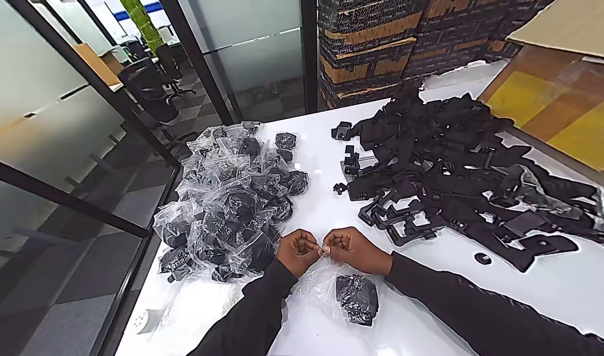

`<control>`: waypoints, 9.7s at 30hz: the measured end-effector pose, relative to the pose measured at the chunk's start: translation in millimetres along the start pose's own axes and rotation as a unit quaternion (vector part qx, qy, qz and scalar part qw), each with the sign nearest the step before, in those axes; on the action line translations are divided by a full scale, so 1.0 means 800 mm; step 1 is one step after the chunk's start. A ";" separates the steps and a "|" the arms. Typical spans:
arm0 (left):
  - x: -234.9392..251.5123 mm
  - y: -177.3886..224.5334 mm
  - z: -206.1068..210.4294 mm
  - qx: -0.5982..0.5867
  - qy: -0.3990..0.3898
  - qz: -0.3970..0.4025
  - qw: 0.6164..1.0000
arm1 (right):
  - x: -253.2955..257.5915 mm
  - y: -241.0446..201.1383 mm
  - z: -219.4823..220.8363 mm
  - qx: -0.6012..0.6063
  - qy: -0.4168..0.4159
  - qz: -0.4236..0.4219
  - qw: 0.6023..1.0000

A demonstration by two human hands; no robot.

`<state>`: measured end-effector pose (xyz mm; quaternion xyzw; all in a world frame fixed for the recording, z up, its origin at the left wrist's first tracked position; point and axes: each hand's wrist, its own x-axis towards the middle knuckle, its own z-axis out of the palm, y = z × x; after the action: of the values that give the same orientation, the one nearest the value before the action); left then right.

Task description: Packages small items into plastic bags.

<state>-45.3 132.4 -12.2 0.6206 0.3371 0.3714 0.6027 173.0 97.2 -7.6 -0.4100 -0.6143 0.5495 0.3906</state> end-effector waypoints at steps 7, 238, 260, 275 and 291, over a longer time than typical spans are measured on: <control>-0.003 -0.002 0.004 -0.008 -0.020 0.025 0.999 | -0.002 0.001 0.002 -0.014 -0.001 -0.017 1.000; -0.011 -0.003 0.019 0.048 0.039 0.144 0.988 | -0.044 0.003 -0.031 -0.164 0.087 -0.214 0.959; -0.005 -0.001 0.019 -0.017 0.082 0.165 0.983 | -0.102 -0.007 -0.072 -0.176 0.149 -0.171 0.958; 0.001 -0.017 0.017 -0.007 0.102 0.135 0.986 | -0.101 -0.006 -0.069 -0.262 0.172 -0.205 0.927; -0.002 -0.011 0.018 0.047 0.037 0.105 0.993 | -0.094 0.004 -0.069 -0.263 0.162 -0.185 0.933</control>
<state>-33.0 124.4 -20.8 0.6661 0.3092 0.4394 0.5173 251.9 46.7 -7.7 -0.4610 -0.7301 0.2125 0.4575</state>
